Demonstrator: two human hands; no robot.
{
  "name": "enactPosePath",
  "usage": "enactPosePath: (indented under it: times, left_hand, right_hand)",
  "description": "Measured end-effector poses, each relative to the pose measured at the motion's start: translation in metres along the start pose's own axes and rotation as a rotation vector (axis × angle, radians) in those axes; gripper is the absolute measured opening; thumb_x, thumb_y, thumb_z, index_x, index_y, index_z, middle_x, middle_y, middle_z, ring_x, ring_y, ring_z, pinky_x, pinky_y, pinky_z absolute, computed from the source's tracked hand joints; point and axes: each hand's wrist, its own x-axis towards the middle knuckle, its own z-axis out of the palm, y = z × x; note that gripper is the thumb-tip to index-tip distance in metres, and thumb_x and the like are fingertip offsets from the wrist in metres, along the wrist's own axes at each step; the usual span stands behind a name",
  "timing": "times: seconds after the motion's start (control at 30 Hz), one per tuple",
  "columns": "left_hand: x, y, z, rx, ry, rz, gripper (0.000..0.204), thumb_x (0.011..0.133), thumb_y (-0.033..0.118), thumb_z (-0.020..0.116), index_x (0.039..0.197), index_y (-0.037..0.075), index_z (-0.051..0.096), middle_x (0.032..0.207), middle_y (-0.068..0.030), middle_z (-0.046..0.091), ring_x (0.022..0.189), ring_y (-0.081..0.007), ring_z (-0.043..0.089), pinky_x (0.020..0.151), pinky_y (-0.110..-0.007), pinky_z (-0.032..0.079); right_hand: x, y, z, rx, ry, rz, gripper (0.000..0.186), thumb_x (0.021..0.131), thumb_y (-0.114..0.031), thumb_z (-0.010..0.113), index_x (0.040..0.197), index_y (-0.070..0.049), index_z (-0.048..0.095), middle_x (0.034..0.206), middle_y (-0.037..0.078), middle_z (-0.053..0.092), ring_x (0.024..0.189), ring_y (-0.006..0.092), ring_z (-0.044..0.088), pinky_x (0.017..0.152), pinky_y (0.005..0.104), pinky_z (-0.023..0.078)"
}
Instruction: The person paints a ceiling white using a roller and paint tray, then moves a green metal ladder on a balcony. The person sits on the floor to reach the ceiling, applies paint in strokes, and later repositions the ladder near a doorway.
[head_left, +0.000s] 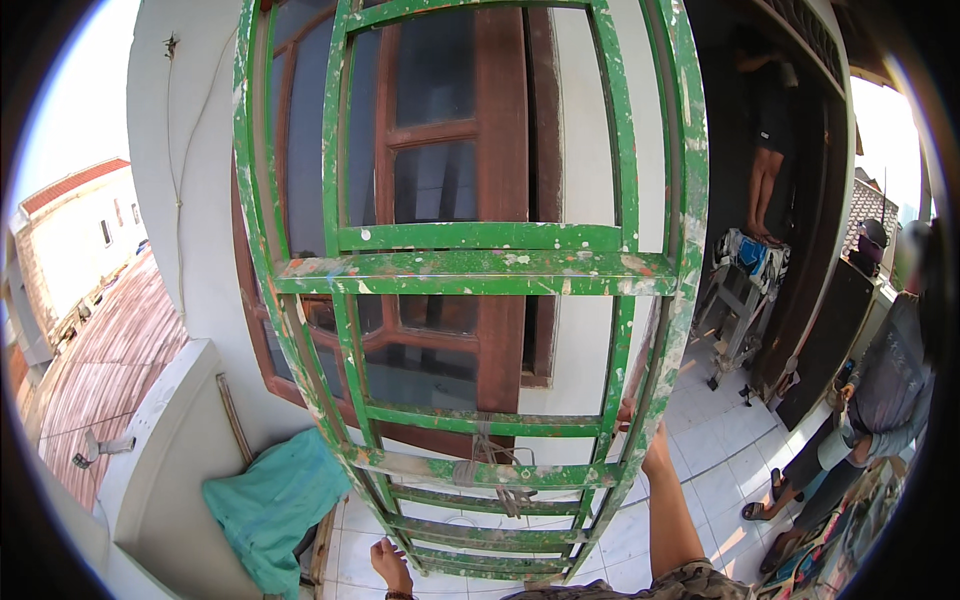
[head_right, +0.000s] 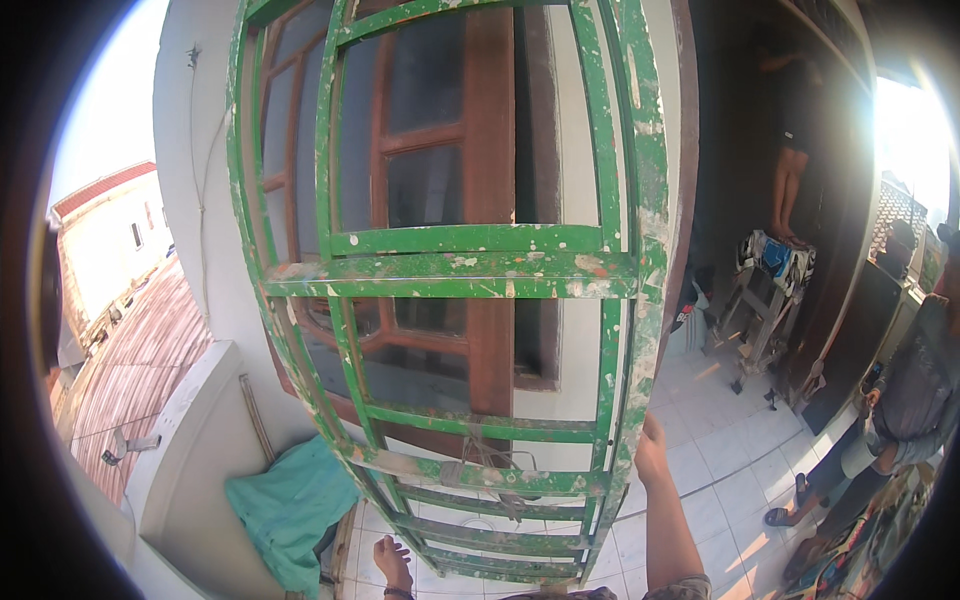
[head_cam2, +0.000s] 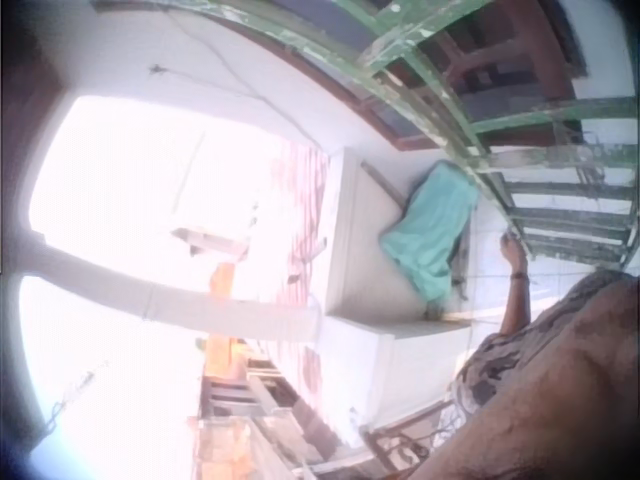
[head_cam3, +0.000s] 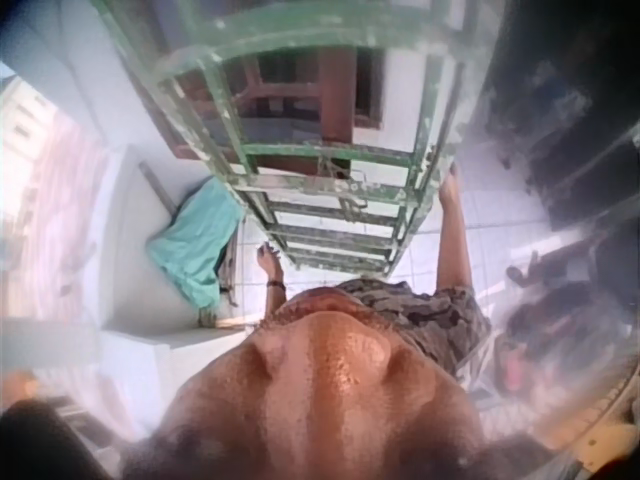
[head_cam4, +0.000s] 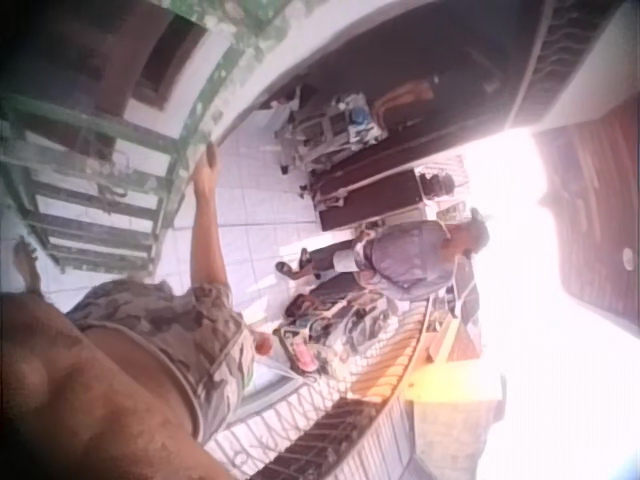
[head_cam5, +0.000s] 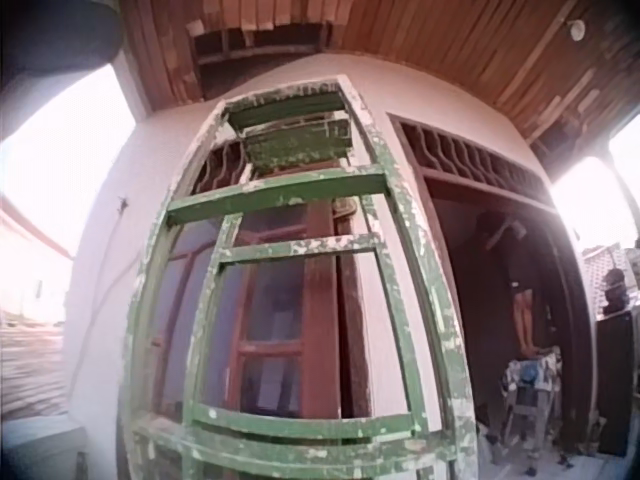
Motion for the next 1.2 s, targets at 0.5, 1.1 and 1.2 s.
enactPosePath:
  times: [0.5, 1.1, 1.2]
  left_hand:
    - [-0.041, -0.047, 0.005, 0.304, -0.353, -0.347, 0.029, 0.092, 0.027, 0.057, 0.102, 0.001, 0.049, 0.076, -0.0129, 0.060, 0.053, -0.0224, 0.062, 0.040, -0.031, 0.046]
    - [-0.100, -0.030, 0.051, 0.580, -0.729, -0.408, 0.031, 0.091, 0.034, 0.057, 0.104, 0.007, 0.050, 0.081, -0.0103, 0.061, 0.063, -0.0232, 0.063, 0.051, -0.033, 0.049]
    - [-0.108, -0.044, 0.084, 0.570, -0.851, -0.390, 0.027, 0.091, 0.033, 0.058, 0.098, 0.008, 0.051, 0.080, -0.0091, 0.061, 0.065, -0.0214, 0.064, 0.053, -0.031, 0.049]
  right_hand:
    - [-0.038, -0.006, -0.061, -0.410, 0.191, 0.055, 0.054, 0.090, -0.048, 0.059, 0.109, 0.002, 0.062, 0.095, 0.010, 0.065, 0.092, 0.0180, 0.061, 0.079, 0.0320, 0.048]
    - [-0.263, 0.134, -0.161, -0.857, -1.209, 0.465, 0.029, 0.075, -0.025, 0.065, 0.099, -0.011, 0.072, 0.091, 0.011, 0.070, 0.070, 0.0244, 0.065, 0.065, 0.0378, 0.052]
    - [-0.281, 0.128, -0.188, -0.716, -1.123, 0.683, 0.027, 0.082, -0.024, 0.060, 0.104, -0.011, 0.071, 0.088, 0.008, 0.070, 0.074, 0.0188, 0.065, 0.065, 0.0343, 0.054]
